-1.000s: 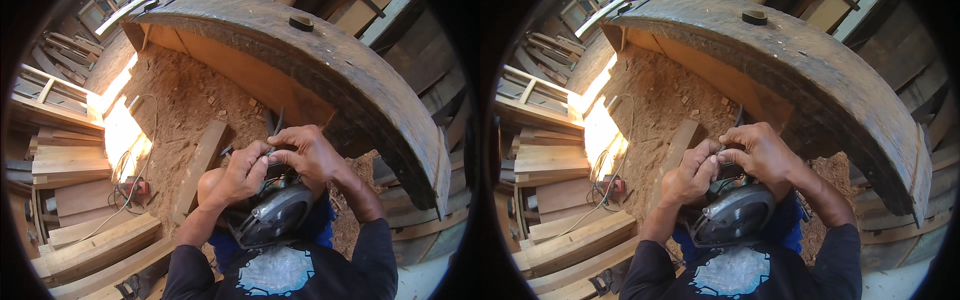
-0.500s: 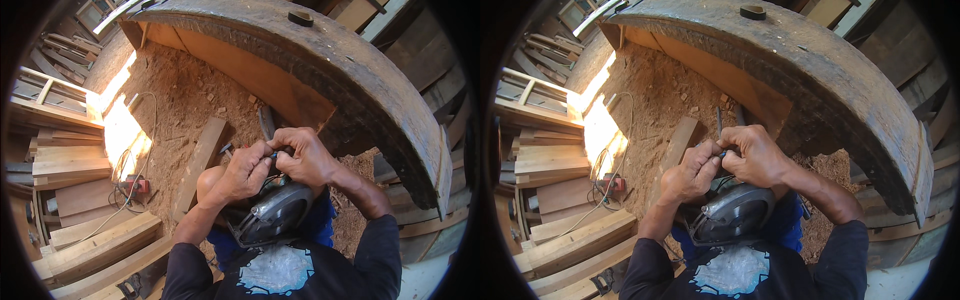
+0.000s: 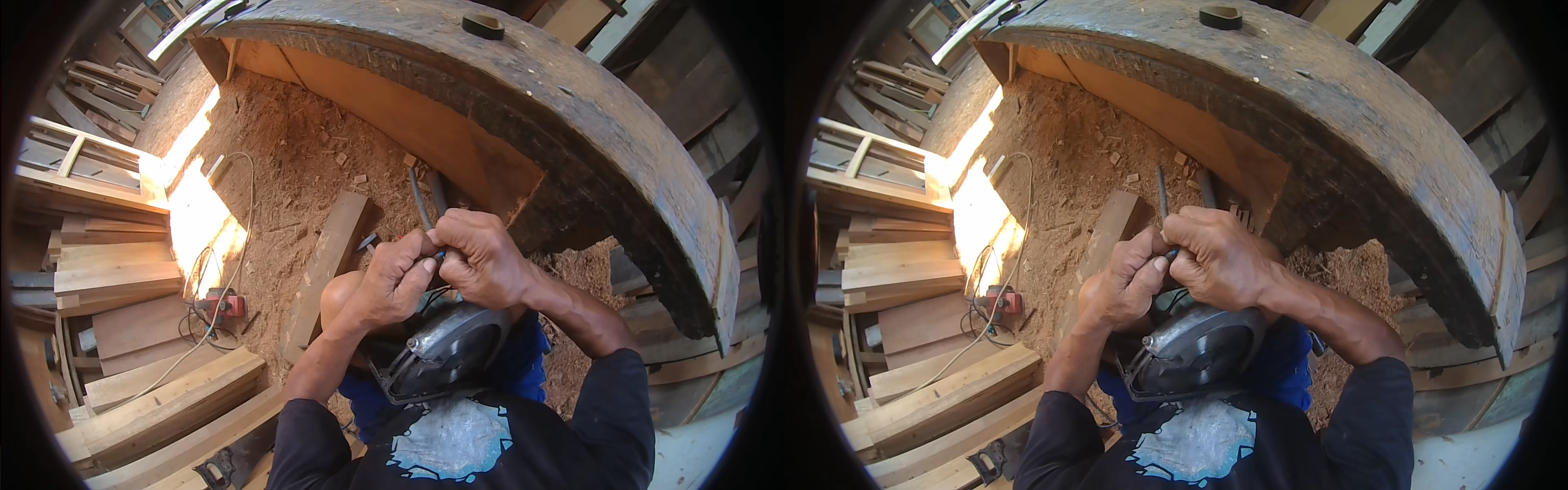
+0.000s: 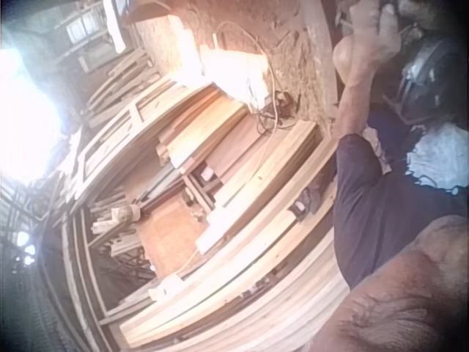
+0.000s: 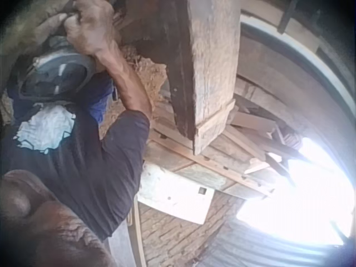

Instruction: The person repairs an electrical cord by stripping wire insulation using a small tool and twisting the exposed wire ends together.

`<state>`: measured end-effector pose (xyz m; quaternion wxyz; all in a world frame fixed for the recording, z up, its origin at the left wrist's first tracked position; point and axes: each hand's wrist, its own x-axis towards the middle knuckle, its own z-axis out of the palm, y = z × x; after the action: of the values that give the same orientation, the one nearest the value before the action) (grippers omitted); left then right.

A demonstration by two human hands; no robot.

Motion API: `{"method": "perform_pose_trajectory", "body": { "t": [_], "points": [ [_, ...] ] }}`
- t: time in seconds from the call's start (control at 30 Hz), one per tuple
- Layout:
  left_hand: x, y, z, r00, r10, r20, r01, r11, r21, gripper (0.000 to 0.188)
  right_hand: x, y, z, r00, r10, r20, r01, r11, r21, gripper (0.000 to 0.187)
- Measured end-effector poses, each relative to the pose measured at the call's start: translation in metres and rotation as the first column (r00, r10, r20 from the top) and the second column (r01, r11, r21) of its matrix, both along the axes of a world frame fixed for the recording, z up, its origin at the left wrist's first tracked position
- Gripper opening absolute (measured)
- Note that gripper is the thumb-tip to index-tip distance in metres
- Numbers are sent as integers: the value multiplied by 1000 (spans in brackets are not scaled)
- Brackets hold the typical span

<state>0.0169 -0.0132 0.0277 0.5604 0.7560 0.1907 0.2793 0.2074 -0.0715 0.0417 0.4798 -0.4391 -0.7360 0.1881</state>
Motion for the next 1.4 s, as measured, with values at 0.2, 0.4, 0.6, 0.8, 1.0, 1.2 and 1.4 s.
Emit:
{"method": "perform_pose_trajectory", "body": {
  "t": [0.2, 0.4, 0.6, 0.8, 1.0, 1.2, 1.4],
  "points": [
    [-5, 0, -6, 1000, 8, -11, -9, 1000, -29, 17, 3, 4, 4, 998, 48, -31, -48, 999, -19, 8],
    [-2, -4, -5, 995, 87, 54, -73, 972, -225, 16, 2, -7, 16, 988, -69, -137, 57, 994, -91, 8],
    [0, 3, -8, 992, 59, 108, -30, 966, -256, 18, 8, -13, 24, 991, -127, 49, 132, 987, -95, 16],
    [6, -6, 6, 990, 114, -77, -116, 993, -21, 14, 9, -18, 26, 943, -169, 285, 187, 982, -36, 14],
    [-2, -10, -3, 986, 164, -27, -164, 986, -27, 13, 15, -20, 46, 873, -183, 452, 177, 983, 56, 20],
    [-5, -7, 1, 984, 11, 180, 81, 868, -491, 24, 20, 2, 13, 978, -2, 209, -49, 970, 238, 23],
    [-1, -14, 9, 980, 193, -56, -199, 969, -146, 14, 17, -5, 10, 990, -71, 122, 70, 997, 13, 10]
  ]
}}
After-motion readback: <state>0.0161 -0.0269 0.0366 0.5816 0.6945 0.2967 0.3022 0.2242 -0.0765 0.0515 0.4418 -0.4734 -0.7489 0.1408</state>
